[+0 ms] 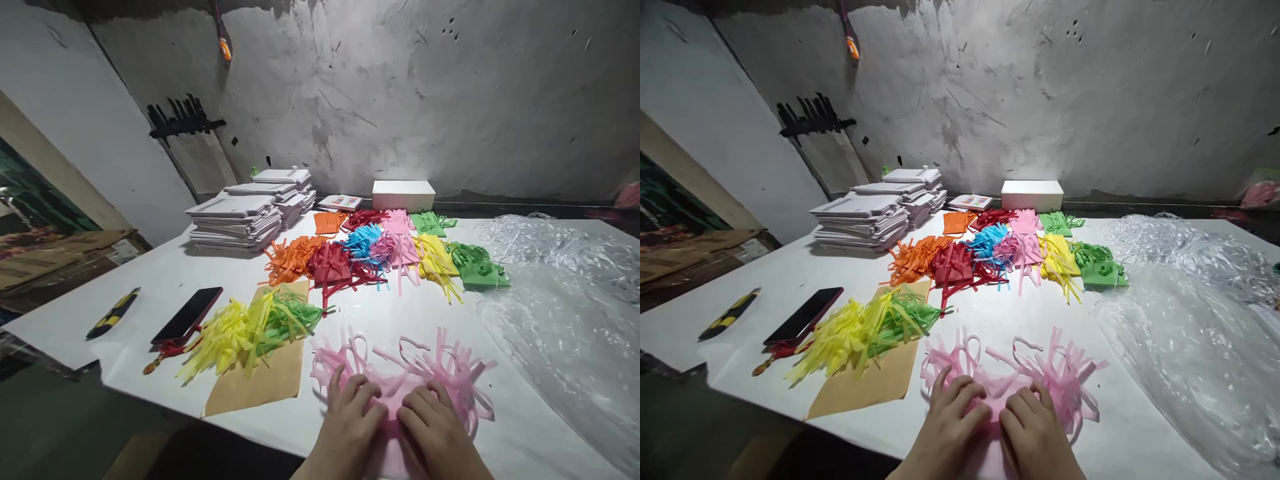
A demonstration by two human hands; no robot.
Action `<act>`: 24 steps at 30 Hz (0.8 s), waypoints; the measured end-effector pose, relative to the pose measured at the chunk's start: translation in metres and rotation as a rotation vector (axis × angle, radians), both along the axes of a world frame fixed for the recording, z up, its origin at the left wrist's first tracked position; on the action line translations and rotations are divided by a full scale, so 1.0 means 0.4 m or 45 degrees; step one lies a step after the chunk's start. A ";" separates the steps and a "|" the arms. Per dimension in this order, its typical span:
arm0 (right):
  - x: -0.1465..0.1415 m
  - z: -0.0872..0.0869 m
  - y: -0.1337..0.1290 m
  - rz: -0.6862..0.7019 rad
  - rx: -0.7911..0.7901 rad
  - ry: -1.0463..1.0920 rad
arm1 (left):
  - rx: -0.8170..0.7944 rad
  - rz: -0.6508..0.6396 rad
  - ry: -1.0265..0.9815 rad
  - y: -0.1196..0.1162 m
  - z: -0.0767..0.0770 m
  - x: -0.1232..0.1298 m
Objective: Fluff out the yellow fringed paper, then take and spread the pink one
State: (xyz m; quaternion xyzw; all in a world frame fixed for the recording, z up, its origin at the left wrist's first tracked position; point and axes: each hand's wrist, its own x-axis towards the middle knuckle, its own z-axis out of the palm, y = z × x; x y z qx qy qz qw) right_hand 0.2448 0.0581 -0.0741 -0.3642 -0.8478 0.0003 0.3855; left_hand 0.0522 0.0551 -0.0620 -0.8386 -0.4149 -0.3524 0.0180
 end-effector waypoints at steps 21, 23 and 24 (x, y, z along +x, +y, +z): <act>0.090 -0.034 -0.032 -0.498 -0.377 -0.209 | -0.234 0.248 -0.090 -0.012 -0.038 -0.007; 0.086 -0.024 -0.029 -0.569 -0.321 -0.229 | -0.284 0.279 -0.005 -0.008 -0.037 -0.001; 0.084 -0.017 -0.028 -0.582 -0.267 -0.216 | -0.313 0.268 0.035 -0.008 -0.034 0.001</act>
